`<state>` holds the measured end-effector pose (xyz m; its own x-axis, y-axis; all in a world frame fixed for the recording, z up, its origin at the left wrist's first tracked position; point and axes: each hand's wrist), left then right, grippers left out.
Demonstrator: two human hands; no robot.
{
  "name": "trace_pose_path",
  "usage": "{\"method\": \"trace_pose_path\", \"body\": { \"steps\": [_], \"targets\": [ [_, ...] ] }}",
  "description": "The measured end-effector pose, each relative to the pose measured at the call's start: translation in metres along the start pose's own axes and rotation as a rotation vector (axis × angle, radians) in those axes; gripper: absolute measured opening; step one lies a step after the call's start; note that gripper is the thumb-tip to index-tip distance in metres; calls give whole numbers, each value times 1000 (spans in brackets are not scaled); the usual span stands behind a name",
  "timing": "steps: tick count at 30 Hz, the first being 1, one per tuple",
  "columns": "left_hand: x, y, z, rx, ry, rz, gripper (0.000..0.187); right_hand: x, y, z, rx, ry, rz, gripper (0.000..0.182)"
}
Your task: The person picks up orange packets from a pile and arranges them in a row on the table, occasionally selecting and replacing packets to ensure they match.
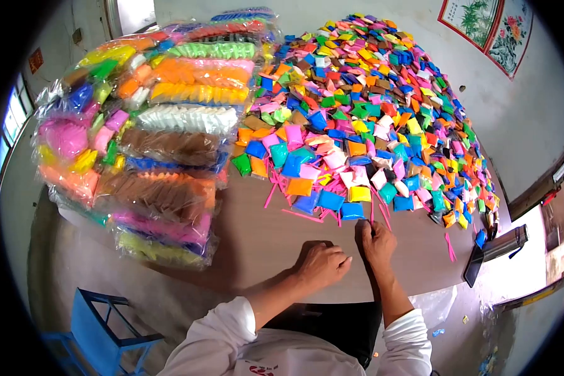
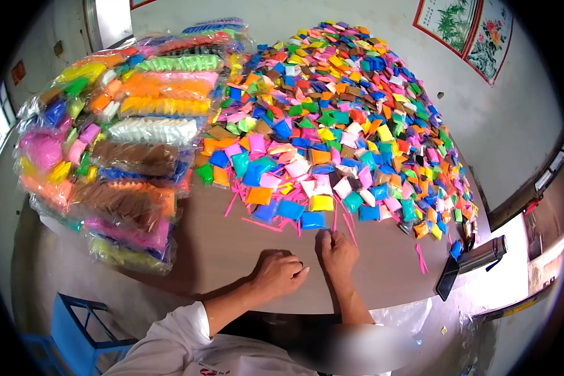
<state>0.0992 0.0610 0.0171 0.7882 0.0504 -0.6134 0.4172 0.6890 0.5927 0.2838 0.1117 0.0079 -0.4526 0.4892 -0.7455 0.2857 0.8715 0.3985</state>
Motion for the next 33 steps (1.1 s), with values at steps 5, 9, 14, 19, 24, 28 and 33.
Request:
{"method": "trace_pose_path", "body": {
  "steps": [5, 9, 14, 19, 24, 28, 33],
  "targets": [
    [-25, -20, -7, -25, -108, 9, 29, -7, -2, -41, -99, 286, -33, 14],
    [-61, -44, -15, -59, -173, 82, 27, 19, 13, -103, -293, 381, -6, 18],
    [-88, -77, -20, -285, -243, 129, 30, 69, 39, -140, -533, 278, 48, 26],
    [-82, -92, -26, -418, -234, 200, 30, 101, 33, -133, -521, 169, 66, 27],
    [-86, -81, -14, -326, -168, 160, 29, 101, 30, -125, -533, 102, 106, 31],
    [-85, -79, -9, -335, -187, 200, 25, 95, 26, -131, -479, 89, 67, 36],
    [-86, -76, -4, -337, -177, 175, 32, 91, 25, -131, -452, 107, 88, 39]
  ]
}}
Point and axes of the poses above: each hand's wrist, its own y-axis towards the middle knuckle, its own x-axis out of the palm, z = x × y, and after that the axes turned 9 degrees about x, right-handed
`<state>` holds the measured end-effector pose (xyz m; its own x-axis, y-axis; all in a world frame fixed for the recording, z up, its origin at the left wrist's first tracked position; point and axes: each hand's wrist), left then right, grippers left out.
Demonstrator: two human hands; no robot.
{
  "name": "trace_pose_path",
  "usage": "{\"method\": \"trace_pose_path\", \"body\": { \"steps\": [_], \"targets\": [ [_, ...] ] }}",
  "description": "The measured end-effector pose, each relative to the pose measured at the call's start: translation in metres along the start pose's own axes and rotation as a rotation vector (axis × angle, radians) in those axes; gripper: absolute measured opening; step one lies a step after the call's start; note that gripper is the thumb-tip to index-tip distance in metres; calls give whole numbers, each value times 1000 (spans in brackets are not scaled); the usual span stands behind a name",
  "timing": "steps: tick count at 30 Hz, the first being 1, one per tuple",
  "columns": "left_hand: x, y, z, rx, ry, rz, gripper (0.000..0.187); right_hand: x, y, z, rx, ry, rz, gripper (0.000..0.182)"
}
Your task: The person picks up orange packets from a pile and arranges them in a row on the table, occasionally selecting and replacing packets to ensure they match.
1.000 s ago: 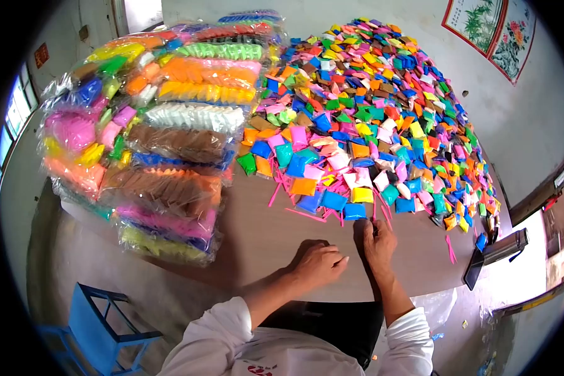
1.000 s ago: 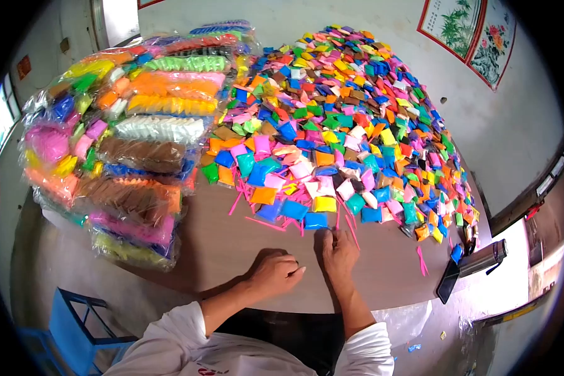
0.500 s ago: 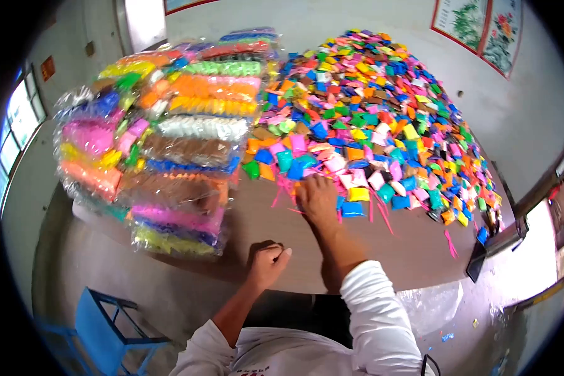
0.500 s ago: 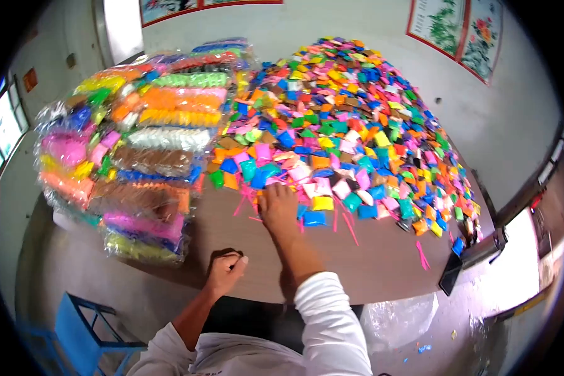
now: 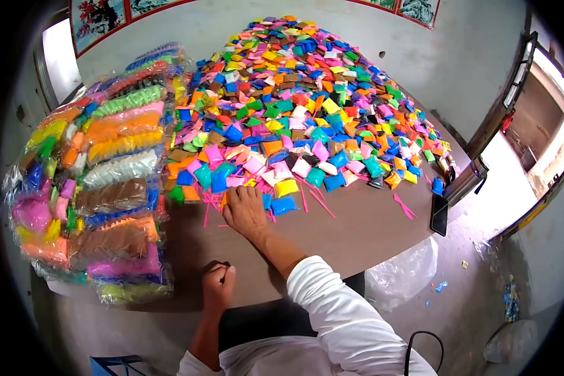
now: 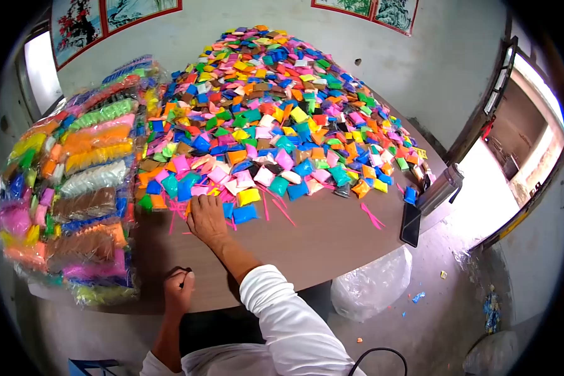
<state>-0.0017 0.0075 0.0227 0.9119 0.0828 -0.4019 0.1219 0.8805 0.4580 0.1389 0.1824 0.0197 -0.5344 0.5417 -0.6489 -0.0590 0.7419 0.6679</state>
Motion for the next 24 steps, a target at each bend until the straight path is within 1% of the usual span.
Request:
{"method": "trace_pose_path", "body": {
  "steps": [1, 3, 7, 9, 13, 15, 16, 18, 19, 21, 23, 24],
  "targets": [
    [0, 0, -1, 16, 9, 15, 32, -1, 0, 0, 4, -6, 2, 39],
    [0, 1, 0, 12, 5, 9, 32, -1, -1, 0, -5, 7, -5, 31],
    [2, -4, -14, 10, -19, 23, 33, 3, -2, 0, 24, 8, -48, 31],
    [2, -7, -17, -2, -18, 17, 33, 5, -3, 3, -13, 46, -34, 27],
    [2, -6, -21, 16, 10, 6, 34, 4, 2, 1, 13, 41, -25, 28],
    [1, -6, -17, 5, 7, 8, 33, 3, 5, -2, 83, 135, 58, 25],
    [1, -4, -14, 0, 5, 12, 32, 5, 7, 1, 86, 137, 53, 25],
    [1, -2, -9, -29, 23, -3, 32, 7, 11, 6, 176, 276, -116, 26],
    [-1, -1, -7, -57, 43, -14, 32, -1, 6, 5, 177, 285, -123, 26],
    [5, -4, -21, -63, 14, 4, 32, -29, -17, 5, 412, 575, -31, 29],
    [1, -8, -24, -50, -47, 25, 31, -79, -34, -2, 717, 911, -309, 34],
    [2, -6, -21, -44, -78, 31, 31, -81, -50, -1, 767, 1118, -288, 29]
  ]
}}
Point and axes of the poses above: each hand's wrist, its own y-axis towards the middle knuckle, its own x-axis out of the palm, z = x × y, and after that the axes turned 9 degrees about x, right-handed
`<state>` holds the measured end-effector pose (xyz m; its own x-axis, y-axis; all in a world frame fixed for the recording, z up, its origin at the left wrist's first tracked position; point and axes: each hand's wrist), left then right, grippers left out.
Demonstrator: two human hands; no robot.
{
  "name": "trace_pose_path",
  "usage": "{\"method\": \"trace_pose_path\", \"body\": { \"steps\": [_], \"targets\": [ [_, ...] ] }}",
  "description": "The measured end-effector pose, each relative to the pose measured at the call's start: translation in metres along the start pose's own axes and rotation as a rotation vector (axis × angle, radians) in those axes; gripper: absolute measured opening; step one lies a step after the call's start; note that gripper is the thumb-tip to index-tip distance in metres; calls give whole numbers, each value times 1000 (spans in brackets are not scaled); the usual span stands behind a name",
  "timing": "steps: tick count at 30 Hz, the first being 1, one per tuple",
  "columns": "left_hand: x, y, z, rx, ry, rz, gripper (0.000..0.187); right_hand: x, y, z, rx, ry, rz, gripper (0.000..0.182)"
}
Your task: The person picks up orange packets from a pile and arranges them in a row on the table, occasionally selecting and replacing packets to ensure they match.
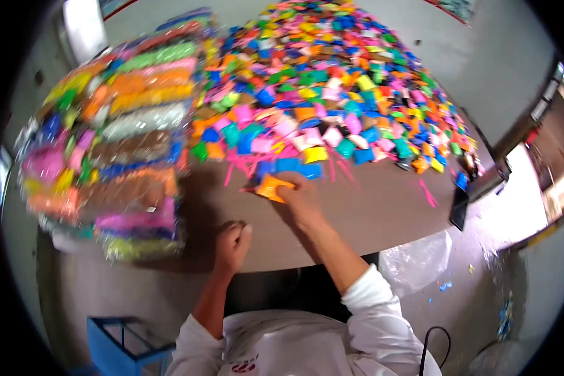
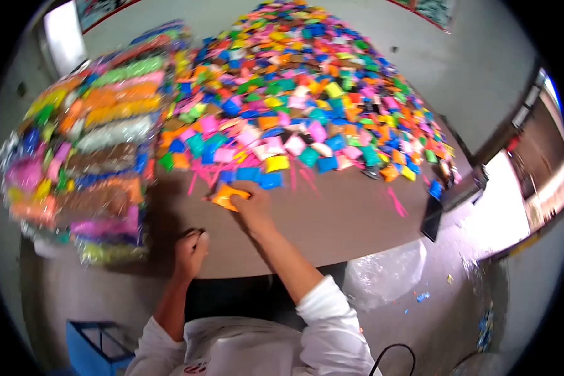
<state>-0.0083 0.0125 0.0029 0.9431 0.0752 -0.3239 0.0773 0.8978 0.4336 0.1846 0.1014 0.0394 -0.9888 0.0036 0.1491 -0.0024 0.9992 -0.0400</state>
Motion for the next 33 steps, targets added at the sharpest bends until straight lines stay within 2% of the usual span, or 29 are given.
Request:
{"method": "trace_pose_path", "body": {
  "steps": [1, 5, 6, 8, 10, 11, 13, 14, 16, 20, 22, 25, 29, 33],
  "targets": [
    [-1, 0, -2, 23, 23, -15, 31, -1, -15, 12, 40, 204, -32, 25],
    [-6, 3, 16, 40, 25, -96, 31, 5, -61, 31, 178, 442, -138, 22],
    [-5, 1, 15, 26, 35, -83, 31, 9, -64, 39, 149, 334, -147, 22],
    [1, 0, 10, 146, 57, -62, 31, 13, -70, 47, 117, 222, -167, 22],
    [2, 2, 16, 143, 64, -47, 31, 20, -81, 40, -29, 92, -162, 22],
    [1, 2, 18, 147, 67, -43, 31, 15, -78, 39, -28, 92, -170, 22],
    [1, -1, 13, 140, 113, -53, 30, 1, -66, 34, 152, -81, -341, 20],
    [2, -2, 11, 137, 155, -69, 29, -1, -64, 30, 150, -81, -344, 20],
    [1, -1, 10, 141, 173, -73, 30, -1, -65, 14, 400, 134, -440, 20],
    [1, -1, 8, 168, 199, -93, 32, -3, -59, 43, 323, 72, -427, 21],
    [0, 1, 15, 174, 199, -113, 32, -2, -58, 53, 155, -11, -380, 19],
    [-1, 1, 20, 194, 230, -152, 32, 3, -67, 47, 125, 53, -301, 18],
    [1, 0, 15, 213, 233, -146, 31, 5, -67, 38, 171, 109, -287, 23],
    [1, 0, 8, 248, 259, -112, 34, 5, -64, 22, 291, 13, -397, 31]
  ]
}}
Point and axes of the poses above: each hand's wrist, its own y-axis towards the middle knuckle, its own x-axis out of the palm, z = x × y, and after that the axes turned 9 degrees about x, right-handed
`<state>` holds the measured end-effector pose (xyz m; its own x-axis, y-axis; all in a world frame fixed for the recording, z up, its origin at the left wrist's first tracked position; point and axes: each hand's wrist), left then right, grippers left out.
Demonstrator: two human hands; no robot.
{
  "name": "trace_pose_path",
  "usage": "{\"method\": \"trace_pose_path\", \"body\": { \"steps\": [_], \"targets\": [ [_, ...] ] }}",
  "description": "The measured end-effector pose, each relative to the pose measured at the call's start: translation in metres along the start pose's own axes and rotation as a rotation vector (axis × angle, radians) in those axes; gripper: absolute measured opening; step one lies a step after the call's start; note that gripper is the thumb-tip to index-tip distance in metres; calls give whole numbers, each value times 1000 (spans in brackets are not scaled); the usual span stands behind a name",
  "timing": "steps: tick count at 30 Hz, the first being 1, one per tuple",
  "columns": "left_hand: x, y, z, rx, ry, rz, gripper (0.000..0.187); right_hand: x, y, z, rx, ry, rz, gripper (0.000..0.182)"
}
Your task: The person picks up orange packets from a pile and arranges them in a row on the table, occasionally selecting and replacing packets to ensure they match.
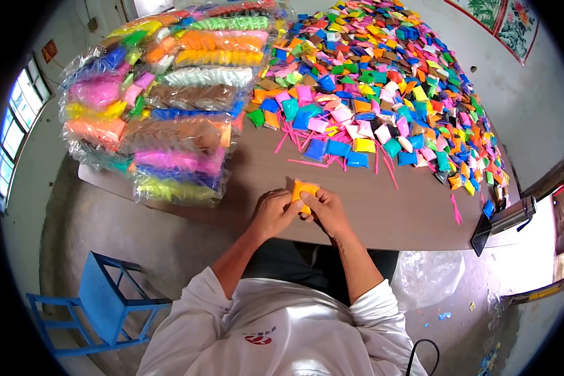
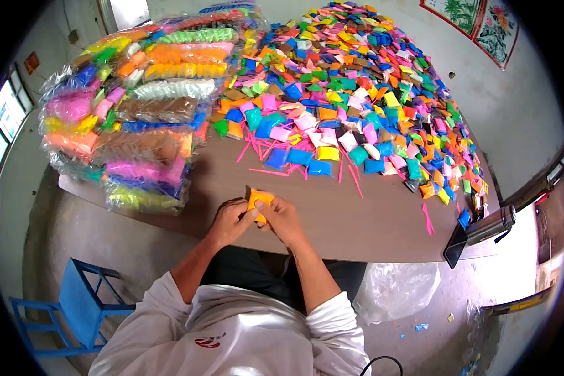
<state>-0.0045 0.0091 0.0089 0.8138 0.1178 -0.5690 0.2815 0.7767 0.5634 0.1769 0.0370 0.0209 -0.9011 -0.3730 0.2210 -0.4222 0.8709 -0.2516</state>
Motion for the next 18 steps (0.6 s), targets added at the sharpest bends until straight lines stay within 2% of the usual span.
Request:
{"method": "trace_pose_path", "body": {
  "steps": [4, 8, 11, 14, 16, 18],
  "targets": [
    [0, 0, -2, 5, -58, 1, 38, -3, -1, 1, 38, -164, 12, 32],
    [0, -1, -3, -70, -98, 12, 38, 0, -5, 3, -15, -94, -31, 31],
    [-5, 1, 1, -131, -34, -60, 33, 5, -4, 5, -46, -76, 60, 31],
    [-10, 4, 9, -82, -93, -124, 29, 1, -1, 11, -75, -29, 55, 31],
    [-9, 5, 12, -52, -119, -90, 28, -4, 3, 13, -36, -178, -4, 32],
    [-8, 5, 12, -26, -141, -55, 28, -7, 3, 13, 2, -150, -43, 33]
  ]
}}
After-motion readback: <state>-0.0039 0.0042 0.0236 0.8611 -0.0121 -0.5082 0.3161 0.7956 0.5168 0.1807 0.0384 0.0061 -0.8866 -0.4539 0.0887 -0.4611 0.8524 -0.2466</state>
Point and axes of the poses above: each hand's wrist, its own y-axis towards the middle knuckle, its own x-axis out of the palm, z = x × y, and after that the axes turned 9 degrees about x, right-handed
